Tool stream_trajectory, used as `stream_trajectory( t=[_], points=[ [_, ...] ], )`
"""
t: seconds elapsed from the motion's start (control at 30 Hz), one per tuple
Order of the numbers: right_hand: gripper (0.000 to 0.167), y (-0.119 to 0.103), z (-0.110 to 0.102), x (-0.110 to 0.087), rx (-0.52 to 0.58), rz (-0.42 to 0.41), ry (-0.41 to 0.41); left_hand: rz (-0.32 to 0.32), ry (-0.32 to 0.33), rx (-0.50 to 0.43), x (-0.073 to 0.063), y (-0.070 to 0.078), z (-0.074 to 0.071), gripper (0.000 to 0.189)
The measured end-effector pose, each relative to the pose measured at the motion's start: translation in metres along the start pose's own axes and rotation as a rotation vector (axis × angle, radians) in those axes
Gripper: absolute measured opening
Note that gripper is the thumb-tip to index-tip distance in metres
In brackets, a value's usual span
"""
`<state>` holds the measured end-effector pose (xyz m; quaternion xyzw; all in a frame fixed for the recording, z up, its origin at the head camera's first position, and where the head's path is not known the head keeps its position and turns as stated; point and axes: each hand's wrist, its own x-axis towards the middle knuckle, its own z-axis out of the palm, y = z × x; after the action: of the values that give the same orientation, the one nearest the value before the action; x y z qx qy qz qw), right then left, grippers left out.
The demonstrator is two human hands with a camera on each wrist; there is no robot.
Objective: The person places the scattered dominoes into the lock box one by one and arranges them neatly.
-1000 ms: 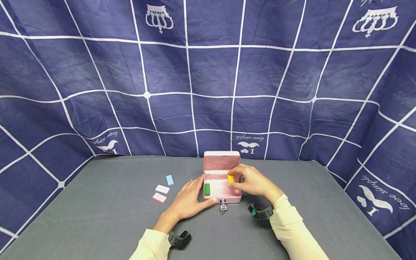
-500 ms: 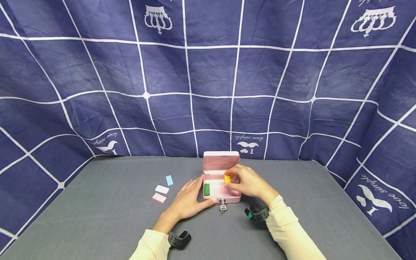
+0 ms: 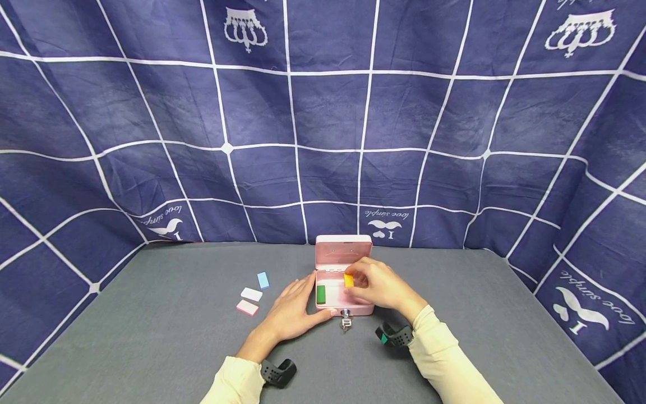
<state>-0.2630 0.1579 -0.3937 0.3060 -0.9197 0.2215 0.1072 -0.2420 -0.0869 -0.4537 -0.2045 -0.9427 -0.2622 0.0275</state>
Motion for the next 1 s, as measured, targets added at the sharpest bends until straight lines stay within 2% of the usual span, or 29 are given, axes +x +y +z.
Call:
stream_trajectory(
  t=[0.63,1.0],
  points=[
    [0.036,-0.007,0.013,0.003,-0.014,-0.019,0.023,0.012,0.008,0.003,-0.001,0.000,0.000,0.102],
    [0.042,-0.013,0.025,0.004,-0.040,0.026,0.032,0.028,0.017,0.009,0.001,-0.001,0.000,0.102]
  ],
)
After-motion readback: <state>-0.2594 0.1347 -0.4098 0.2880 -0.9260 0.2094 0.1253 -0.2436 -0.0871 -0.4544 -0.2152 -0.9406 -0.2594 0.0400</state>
